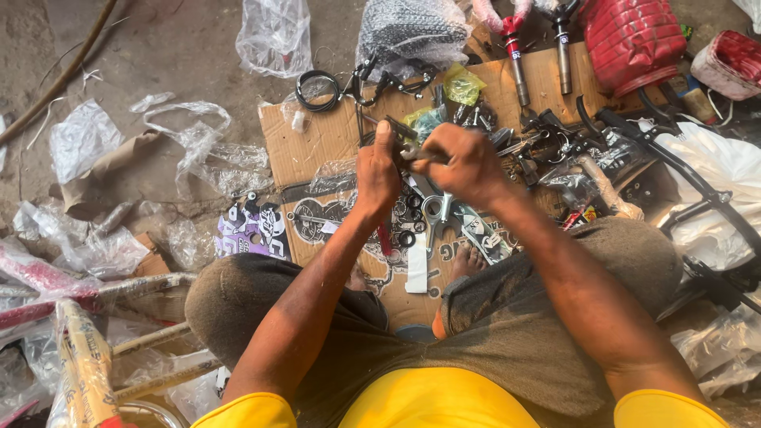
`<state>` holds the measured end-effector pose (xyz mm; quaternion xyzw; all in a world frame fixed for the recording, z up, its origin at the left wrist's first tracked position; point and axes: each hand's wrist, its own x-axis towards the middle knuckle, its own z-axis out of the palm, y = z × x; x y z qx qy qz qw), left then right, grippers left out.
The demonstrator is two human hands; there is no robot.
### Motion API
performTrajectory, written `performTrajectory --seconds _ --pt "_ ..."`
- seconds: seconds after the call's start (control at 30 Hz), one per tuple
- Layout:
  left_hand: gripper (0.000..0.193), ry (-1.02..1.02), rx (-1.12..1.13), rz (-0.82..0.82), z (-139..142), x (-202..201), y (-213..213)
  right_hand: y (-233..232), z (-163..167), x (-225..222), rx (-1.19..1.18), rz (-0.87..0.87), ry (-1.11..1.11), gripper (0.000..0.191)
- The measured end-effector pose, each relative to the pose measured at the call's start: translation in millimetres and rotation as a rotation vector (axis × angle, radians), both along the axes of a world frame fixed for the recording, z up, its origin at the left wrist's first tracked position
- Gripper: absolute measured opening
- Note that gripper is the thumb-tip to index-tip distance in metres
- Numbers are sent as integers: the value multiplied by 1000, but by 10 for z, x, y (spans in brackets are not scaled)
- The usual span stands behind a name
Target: The person sits on the floor and assembles bicycle parts by hand. They insert a bolt into a crank arm, tighten it with a nut, and then handle a bicycle fork, inspecting and adjusting its components.
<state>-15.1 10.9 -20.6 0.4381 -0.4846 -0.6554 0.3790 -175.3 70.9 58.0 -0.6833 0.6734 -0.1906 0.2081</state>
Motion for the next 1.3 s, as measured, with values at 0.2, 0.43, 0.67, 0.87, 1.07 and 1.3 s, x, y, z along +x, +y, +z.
performTrajectory --seconds 0.2,0.43,0.67,0.87,1.07,1.3 --pt "84 -78 -35 -14 -85 86 -132 20 177 -237 -165 98 12 18" --pt "85 -292 -110 -73 -72 -5 -56 -7 143 -185 -100 225 235 9" --pt "82 -505 -212 -109 40 1 13 -32 220 -57 -509 270 522 16" --pt "82 -368 -147 -71 -61 50 -12 46 -150 -92 -255 162 332 25" --pt "70 -42 41 98 -272 54 -37 252 -831 402 186 -459 -602 28" --pt "75 -54 28 164 -360 20 -146 144 -591 164 -90 -172 -195 34"
